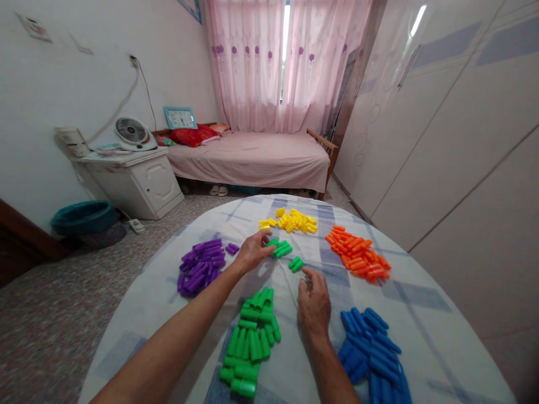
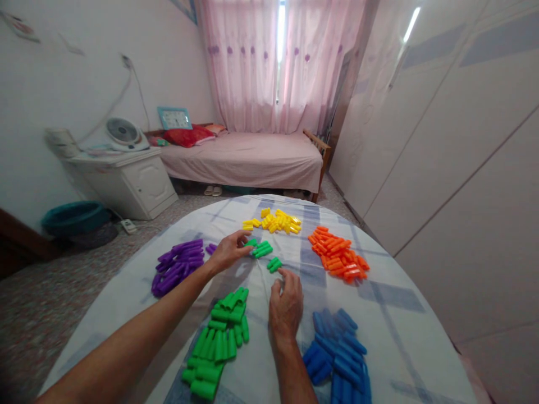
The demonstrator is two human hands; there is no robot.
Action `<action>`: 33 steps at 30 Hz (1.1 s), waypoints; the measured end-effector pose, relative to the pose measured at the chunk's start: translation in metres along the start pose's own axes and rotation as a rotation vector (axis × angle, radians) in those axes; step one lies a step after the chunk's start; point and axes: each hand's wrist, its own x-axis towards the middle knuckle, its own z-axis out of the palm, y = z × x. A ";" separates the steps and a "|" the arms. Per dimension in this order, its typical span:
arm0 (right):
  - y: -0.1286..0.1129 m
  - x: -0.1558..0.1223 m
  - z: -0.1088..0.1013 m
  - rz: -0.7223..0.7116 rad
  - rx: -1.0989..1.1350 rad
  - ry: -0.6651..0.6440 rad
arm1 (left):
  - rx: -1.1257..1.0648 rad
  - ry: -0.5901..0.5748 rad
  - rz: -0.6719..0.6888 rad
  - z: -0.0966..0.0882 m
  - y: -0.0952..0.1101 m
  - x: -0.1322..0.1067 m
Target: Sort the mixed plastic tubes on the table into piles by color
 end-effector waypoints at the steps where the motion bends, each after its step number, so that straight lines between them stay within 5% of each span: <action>1: 0.000 0.000 0.000 -0.006 -0.006 -0.003 | -0.101 0.003 0.064 -0.008 0.001 -0.023; 4: 0.000 0.001 0.001 -0.014 -0.030 -0.006 | -0.205 0.041 0.173 -0.021 0.002 -0.105; 7: 0.002 0.002 0.002 -0.028 -0.053 -0.009 | -0.155 0.110 0.201 -0.013 -0.003 -0.177; 11: 0.004 0.003 0.002 -0.048 -0.065 -0.013 | 0.002 0.039 0.349 0.011 -0.012 -0.213; 19: 0.005 0.003 0.001 -0.051 -0.034 -0.025 | 0.174 -0.038 0.380 0.024 0.006 -0.179; 23: 0.003 0.004 -0.001 0.045 0.079 0.004 | 0.159 0.044 0.418 0.015 0.017 -0.156; 27: 0.003 0.005 -0.002 0.102 0.157 0.033 | 0.139 0.142 0.345 0.015 0.030 -0.095; 33: 0.003 0.005 -0.002 0.130 0.177 0.024 | 0.288 -0.049 0.209 0.050 0.035 0.001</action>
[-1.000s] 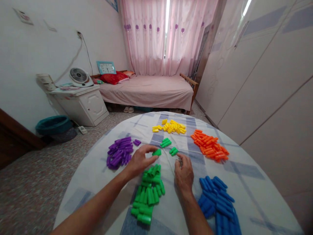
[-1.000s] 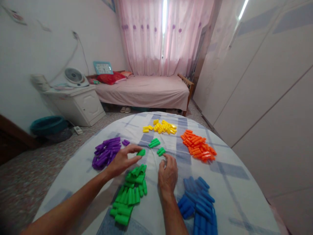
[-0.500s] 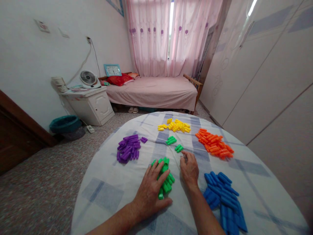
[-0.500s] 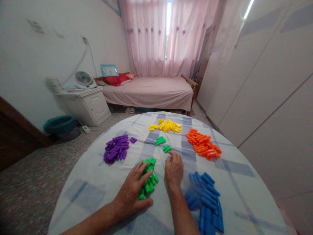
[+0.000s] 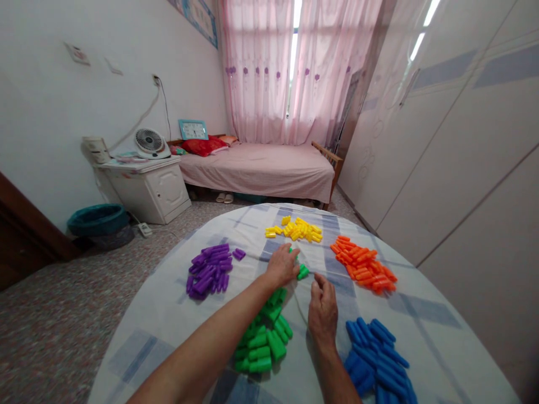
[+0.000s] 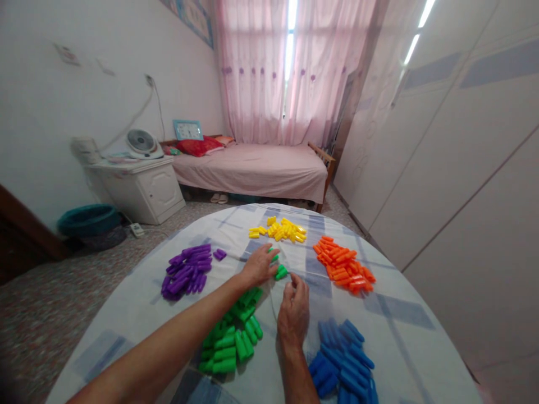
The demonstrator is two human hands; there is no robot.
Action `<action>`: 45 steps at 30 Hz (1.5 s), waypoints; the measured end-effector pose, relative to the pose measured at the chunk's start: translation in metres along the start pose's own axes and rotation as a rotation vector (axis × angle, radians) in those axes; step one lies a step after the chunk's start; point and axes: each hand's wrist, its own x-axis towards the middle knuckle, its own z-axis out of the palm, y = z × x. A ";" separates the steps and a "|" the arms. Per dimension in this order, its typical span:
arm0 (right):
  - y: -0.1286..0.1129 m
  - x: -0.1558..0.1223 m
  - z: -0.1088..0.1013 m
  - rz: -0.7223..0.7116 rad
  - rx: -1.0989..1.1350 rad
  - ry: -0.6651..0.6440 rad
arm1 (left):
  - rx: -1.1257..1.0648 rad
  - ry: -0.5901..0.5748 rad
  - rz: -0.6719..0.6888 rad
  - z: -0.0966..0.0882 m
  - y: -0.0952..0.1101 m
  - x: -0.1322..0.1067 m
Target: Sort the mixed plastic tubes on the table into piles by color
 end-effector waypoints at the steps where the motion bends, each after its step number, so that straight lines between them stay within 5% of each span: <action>1: 0.000 0.000 0.000 0.000 0.004 -0.001 | 0.009 -0.030 -0.012 0.005 -0.001 0.009; 5: 0.000 -0.001 0.000 -0.002 0.005 -0.001 | -0.010 -0.043 -0.038 0.015 -0.007 0.025; 9: -0.001 -0.001 0.000 0.010 0.016 0.013 | -0.058 -0.029 -0.059 -0.001 -0.009 0.014; 16: -0.005 -0.002 0.001 0.007 0.045 0.037 | -0.318 -0.172 0.325 -0.068 0.005 -0.099; 19: -0.005 -0.002 0.001 0.004 0.025 0.026 | -0.290 -0.238 0.369 -0.076 0.010 -0.140; 22: -0.005 -0.002 0.000 -0.005 0.021 0.017 | -0.263 -0.217 0.369 -0.070 0.011 -0.155; 26: -0.005 -0.002 -0.001 -0.004 0.056 0.030 | -0.269 -0.120 0.342 -0.062 0.013 -0.143; 31: -0.004 -0.002 -0.001 0.045 0.117 0.082 | -0.241 0.046 0.265 -0.039 0.019 -0.081; 37: 0.000 -0.001 0.000 0.059 0.165 0.084 | -0.031 -0.089 0.134 0.008 0.028 -0.011; 41: -0.001 -0.002 0.000 0.062 0.171 0.074 | -0.009 -0.126 0.106 0.019 0.028 0.002; 45: -0.004 -0.002 0.000 0.049 0.148 0.073 | -0.055 -0.089 0.101 -0.003 0.018 -0.010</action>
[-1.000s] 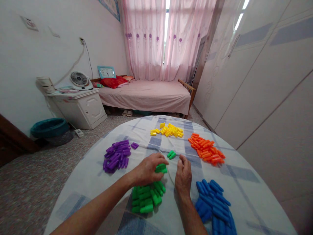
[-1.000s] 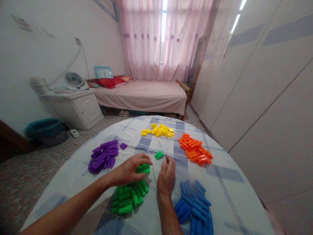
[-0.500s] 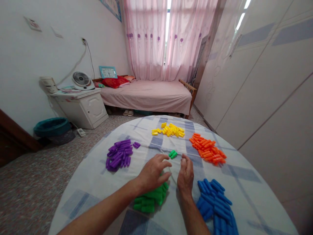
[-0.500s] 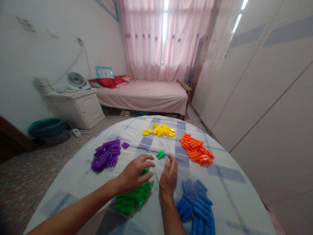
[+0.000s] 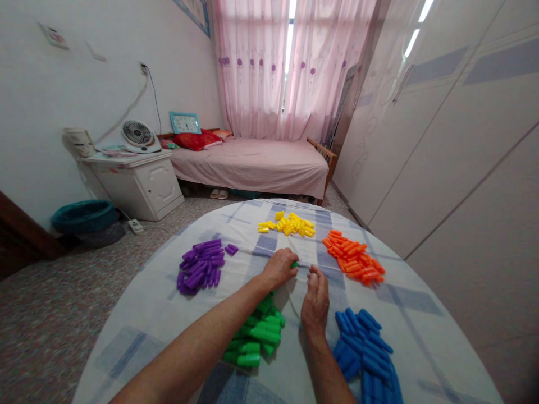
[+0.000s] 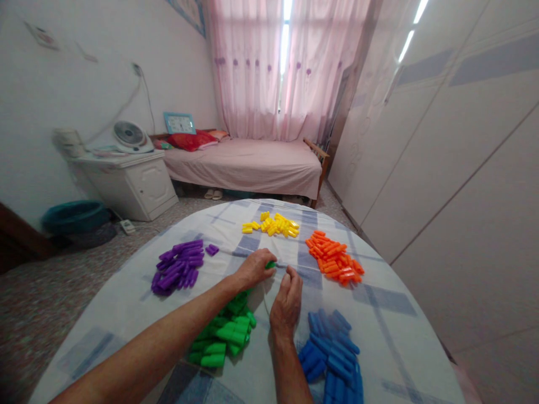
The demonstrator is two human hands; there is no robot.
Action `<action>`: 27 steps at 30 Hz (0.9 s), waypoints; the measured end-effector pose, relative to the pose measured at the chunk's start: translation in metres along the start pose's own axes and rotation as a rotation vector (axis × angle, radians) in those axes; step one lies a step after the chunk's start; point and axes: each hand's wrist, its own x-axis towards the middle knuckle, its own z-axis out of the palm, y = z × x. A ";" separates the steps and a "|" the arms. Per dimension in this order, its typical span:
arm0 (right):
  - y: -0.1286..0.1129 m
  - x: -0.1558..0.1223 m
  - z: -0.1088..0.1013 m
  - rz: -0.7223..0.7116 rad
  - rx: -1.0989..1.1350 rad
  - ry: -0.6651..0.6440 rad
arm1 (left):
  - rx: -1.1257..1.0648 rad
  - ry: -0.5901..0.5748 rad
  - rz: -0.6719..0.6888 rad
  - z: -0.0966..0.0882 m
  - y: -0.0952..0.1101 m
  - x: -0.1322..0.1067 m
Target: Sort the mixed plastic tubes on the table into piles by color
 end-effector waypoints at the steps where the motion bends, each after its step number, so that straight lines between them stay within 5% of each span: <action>1: 0.000 0.000 0.000 -0.007 -0.009 0.001 | -0.036 0.025 0.014 -0.009 -0.002 -0.010; 7: 0.004 0.003 0.000 -0.063 -0.054 -0.007 | -0.256 0.127 0.094 -0.049 -0.011 -0.103; 11: 0.011 0.005 -0.001 -0.082 -0.082 -0.029 | -0.306 0.153 0.039 -0.051 -0.014 -0.157; 15: 0.010 0.005 -0.001 -0.118 -0.130 -0.049 | -0.331 0.251 -0.050 -0.049 -0.026 -0.183; 20: -0.017 0.013 0.007 -0.302 -0.337 -0.192 | -0.186 0.320 -0.154 -0.050 -0.055 -0.166; 27: -0.019 0.053 0.024 -0.407 -0.870 -0.556 | 0.061 0.027 0.001 -0.034 -0.069 -0.080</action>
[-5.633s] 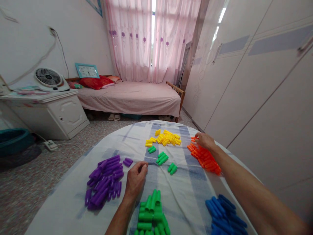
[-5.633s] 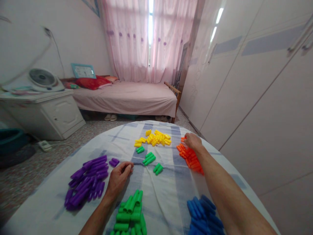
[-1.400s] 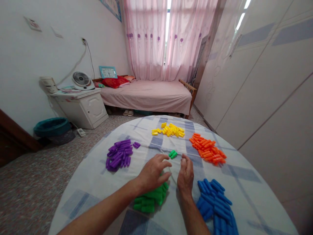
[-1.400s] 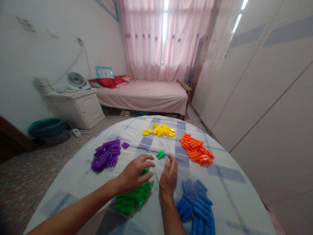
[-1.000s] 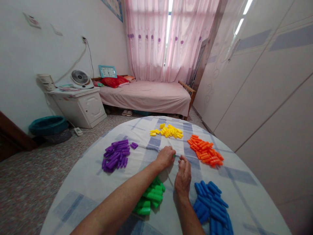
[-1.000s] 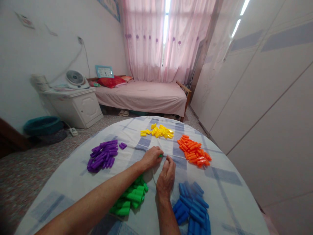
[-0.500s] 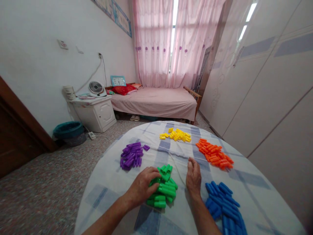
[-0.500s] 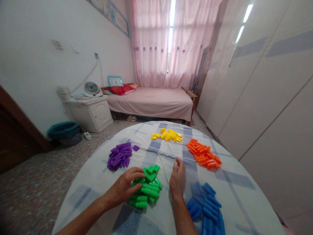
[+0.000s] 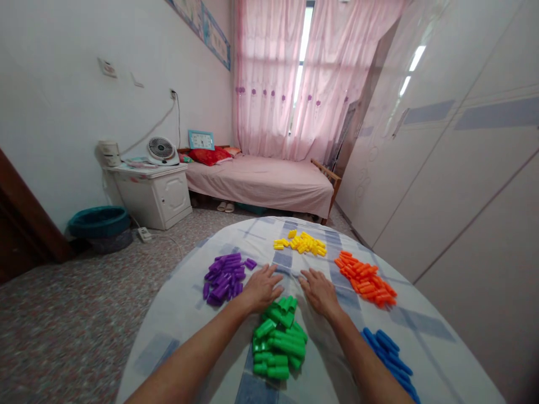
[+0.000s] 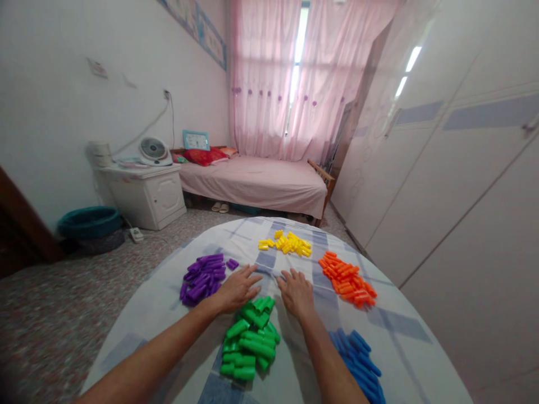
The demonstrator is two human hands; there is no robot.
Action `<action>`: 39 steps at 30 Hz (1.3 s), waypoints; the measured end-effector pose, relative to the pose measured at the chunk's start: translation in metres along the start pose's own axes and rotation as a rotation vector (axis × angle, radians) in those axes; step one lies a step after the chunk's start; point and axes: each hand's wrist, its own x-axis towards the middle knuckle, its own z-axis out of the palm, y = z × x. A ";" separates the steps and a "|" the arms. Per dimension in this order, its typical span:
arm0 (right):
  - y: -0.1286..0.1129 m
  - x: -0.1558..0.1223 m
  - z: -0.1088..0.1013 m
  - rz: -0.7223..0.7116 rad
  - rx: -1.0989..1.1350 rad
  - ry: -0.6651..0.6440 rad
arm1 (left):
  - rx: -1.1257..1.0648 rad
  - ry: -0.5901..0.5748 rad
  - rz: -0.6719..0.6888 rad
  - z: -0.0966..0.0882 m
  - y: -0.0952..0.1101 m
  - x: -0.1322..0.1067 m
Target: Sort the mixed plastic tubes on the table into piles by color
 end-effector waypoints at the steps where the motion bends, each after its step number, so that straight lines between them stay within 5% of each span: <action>1: 0.005 0.005 0.003 0.011 -0.039 -0.047 | 0.025 -0.043 -0.010 0.007 -0.002 0.010; 7: 0.019 0.036 0.015 0.175 -0.194 -0.249 | 0.078 -0.064 -0.170 0.036 -0.016 0.046; 14: 0.011 0.037 -0.019 0.053 -0.120 -0.276 | 0.005 -0.076 -0.201 0.006 -0.006 0.042; 17: 0.024 0.001 -0.046 -0.015 -0.046 -0.175 | -0.080 0.149 -0.107 -0.007 0.003 -0.003; 19: 0.042 -0.040 -0.059 -0.037 0.070 0.042 | -0.148 0.300 -0.098 -0.008 0.007 -0.047; 23: 0.075 -0.142 -0.060 0.266 0.242 0.331 | -0.165 0.434 -0.235 0.005 0.004 -0.125; 26: 0.080 -0.203 -0.044 0.459 0.314 0.328 | -0.124 0.445 -0.235 0.020 -0.001 -0.149; 29: 0.071 -0.229 -0.029 0.456 0.254 0.306 | -0.089 0.421 -0.231 0.028 -0.003 -0.150; 33: 0.057 -0.216 -0.016 0.444 0.100 0.332 | -0.051 0.410 -0.237 0.027 -0.002 -0.144; 39: 0.038 -0.141 0.007 0.454 0.152 0.434 | -0.001 0.434 -0.220 0.029 -0.004 -0.146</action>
